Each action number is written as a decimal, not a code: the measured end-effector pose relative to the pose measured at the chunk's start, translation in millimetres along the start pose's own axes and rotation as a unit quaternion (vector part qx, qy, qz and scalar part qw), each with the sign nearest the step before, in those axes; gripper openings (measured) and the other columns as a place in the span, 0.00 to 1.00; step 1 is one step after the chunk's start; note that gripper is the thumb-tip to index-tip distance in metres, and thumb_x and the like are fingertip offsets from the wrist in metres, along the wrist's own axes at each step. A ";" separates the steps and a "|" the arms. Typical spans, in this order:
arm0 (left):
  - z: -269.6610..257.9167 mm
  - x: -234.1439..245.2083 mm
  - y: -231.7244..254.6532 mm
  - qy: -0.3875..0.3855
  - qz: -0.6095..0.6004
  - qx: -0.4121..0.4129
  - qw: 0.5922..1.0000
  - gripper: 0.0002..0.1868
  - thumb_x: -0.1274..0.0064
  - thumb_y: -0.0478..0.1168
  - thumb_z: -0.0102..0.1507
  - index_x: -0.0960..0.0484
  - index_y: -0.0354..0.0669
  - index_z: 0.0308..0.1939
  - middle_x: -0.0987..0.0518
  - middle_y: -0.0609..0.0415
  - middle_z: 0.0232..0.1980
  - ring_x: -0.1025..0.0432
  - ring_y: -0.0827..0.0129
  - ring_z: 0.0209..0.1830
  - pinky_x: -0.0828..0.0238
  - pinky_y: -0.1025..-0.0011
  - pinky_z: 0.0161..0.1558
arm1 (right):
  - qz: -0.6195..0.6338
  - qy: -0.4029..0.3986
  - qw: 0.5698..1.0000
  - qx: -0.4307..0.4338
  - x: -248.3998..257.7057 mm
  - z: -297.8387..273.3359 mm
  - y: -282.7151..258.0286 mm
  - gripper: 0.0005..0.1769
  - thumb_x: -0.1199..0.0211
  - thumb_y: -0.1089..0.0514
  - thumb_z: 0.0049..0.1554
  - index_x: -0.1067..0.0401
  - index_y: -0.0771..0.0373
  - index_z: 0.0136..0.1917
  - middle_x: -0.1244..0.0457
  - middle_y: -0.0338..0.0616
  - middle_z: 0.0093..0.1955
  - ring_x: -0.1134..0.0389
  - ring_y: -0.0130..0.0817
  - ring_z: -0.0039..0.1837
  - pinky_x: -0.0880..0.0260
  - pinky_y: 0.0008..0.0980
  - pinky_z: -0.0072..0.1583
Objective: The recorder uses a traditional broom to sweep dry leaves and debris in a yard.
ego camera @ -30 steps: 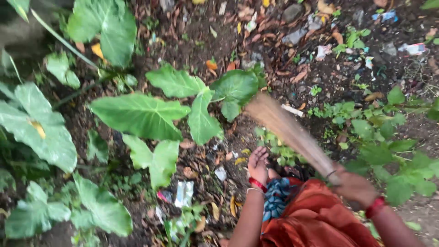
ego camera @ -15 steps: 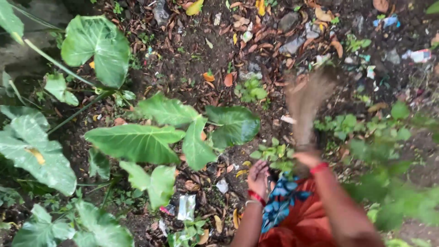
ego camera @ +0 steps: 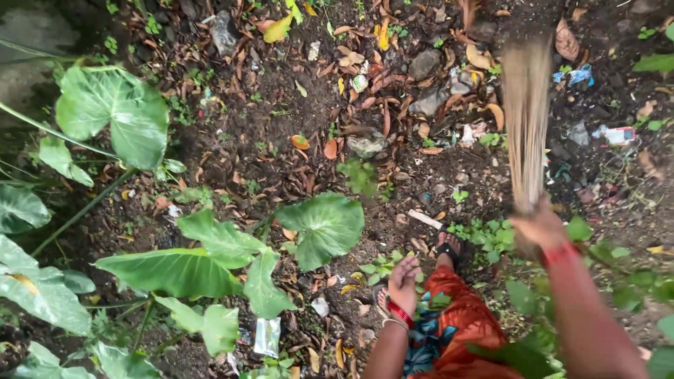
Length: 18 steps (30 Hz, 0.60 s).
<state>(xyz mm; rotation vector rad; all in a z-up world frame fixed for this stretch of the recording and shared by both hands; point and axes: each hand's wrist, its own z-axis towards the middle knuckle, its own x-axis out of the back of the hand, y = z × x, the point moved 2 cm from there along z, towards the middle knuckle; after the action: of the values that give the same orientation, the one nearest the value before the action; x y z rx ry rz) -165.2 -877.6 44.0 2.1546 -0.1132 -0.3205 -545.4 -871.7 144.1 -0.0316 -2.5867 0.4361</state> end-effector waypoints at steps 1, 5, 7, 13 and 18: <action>2.0 -10.9 3.5 -0.006 0.000 -0.015 1.000 0.24 0.66 0.20 0.65 0.29 0.30 0.64 0.21 0.43 0.61 0.24 0.63 0.58 0.27 0.67 0.61 | 0.074 0.002 0.994 -0.079 3.8 20.3 -14.1 0.48 0.27 0.60 0.50 0.50 0.65 0.76 0.35 0.59 0.59 0.31 0.49 0.57 0.27 0.42 0.59; 20.8 -29.5 -0.4 -0.001 0.009 -0.014 1.000 0.25 0.66 0.20 0.65 0.28 0.31 0.65 0.20 0.43 0.60 0.23 0.62 0.56 0.27 0.68 0.59 | -0.052 -0.139 0.989 0.011 -39.6 48.2 -51.1 0.46 0.29 0.59 0.52 0.50 0.65 0.77 0.41 0.58 0.68 0.34 0.48 0.64 0.29 0.45 0.65; 29.2 -40.9 6.5 0.012 0.019 0.007 1.000 0.25 0.65 0.19 0.64 0.28 0.31 0.64 0.20 0.44 0.60 0.23 0.62 0.55 0.26 0.69 0.59 | -0.137 -0.231 0.961 0.066 -36.1 35.9 -60.9 0.52 0.28 0.55 0.54 0.58 0.60 0.80 0.55 0.56 0.78 0.49 0.47 0.74 0.43 0.49 0.72; 66.2 -71.5 10.3 -0.003 -0.037 -0.029 0.999 0.23 0.64 0.19 0.65 0.29 0.32 0.63 0.22 0.44 0.64 0.24 0.62 0.56 0.26 0.68 0.57 | 0.006 -0.270 0.954 0.126 8.3 63.0 51.4 0.70 0.26 0.51 0.50 0.69 0.47 0.92 0.36 0.56 0.73 0.30 0.59 0.59 0.24 0.60 0.60; 73.5 -65.2 -15.6 0.003 -0.026 -0.087 0.996 0.21 0.63 0.21 0.66 0.29 0.32 0.63 0.25 0.44 0.67 0.26 0.61 0.62 0.27 0.67 0.61 | -0.002 -0.184 0.983 0.015 -114.2 103.9 32.7 0.27 0.33 0.50 0.54 0.25 0.62 0.65 0.30 0.58 0.61 0.29 0.50 0.60 0.30 0.45 0.62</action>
<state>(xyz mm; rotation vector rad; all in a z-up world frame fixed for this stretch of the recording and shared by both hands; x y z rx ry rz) -248.4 -914.3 3.7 1.9874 -0.0247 -0.3417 -499.4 -883.8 -6.3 0.0728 -2.9399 0.5210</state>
